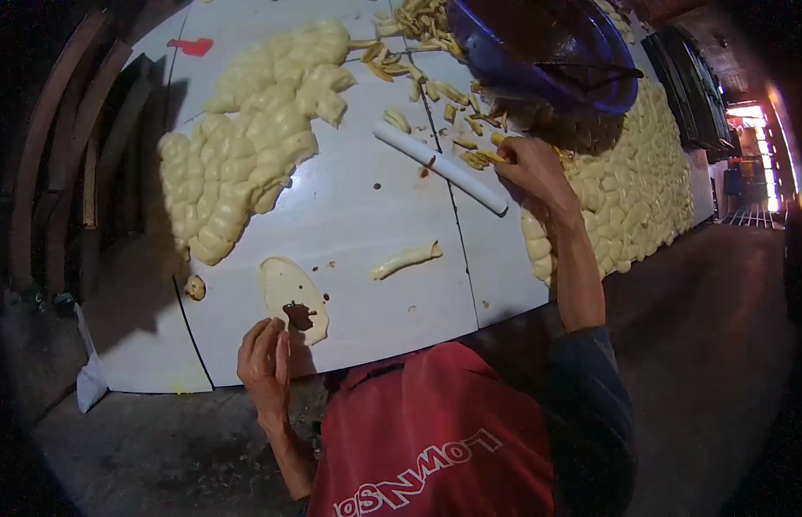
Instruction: The person spreads chocolate onto flattened dough using a spatula, adds banana pieces, rolls the dough into logs by hand, and places them into a metal tray. The person then pulls portions from a dough mass and flattens them using a rolling pin and hands.
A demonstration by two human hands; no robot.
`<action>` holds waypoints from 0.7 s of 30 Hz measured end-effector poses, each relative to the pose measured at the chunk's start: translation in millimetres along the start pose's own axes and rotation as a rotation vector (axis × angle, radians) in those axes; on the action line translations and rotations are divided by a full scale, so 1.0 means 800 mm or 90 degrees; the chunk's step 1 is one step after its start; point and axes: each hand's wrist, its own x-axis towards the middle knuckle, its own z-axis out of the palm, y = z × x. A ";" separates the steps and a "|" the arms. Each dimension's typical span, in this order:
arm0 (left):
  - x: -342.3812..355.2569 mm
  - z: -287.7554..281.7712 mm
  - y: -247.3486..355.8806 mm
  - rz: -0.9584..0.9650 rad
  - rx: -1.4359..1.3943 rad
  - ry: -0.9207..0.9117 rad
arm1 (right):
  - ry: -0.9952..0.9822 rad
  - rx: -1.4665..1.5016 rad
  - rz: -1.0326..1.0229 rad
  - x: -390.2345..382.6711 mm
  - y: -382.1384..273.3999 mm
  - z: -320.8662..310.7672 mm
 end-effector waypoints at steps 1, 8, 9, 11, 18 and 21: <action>0.000 0.000 -0.002 -0.009 -0.001 -0.005 | -0.014 0.027 0.014 0.002 0.001 0.000; -0.010 -0.005 -0.001 -0.016 0.001 0.013 | -0.057 0.383 0.166 0.005 0.015 -0.005; -0.012 -0.005 -0.002 -0.017 0.009 0.014 | -0.066 0.375 0.141 0.007 0.018 -0.008; -0.015 -0.003 -0.009 -0.017 0.007 0.008 | -0.054 0.332 0.084 0.012 0.032 -0.004; -0.017 -0.003 -0.009 0.013 -0.003 -0.006 | 0.236 -0.097 -0.057 -0.005 -0.009 0.019; -0.015 0.001 -0.004 -0.007 -0.016 0.024 | 0.203 -0.067 -0.073 -0.019 -0.041 0.015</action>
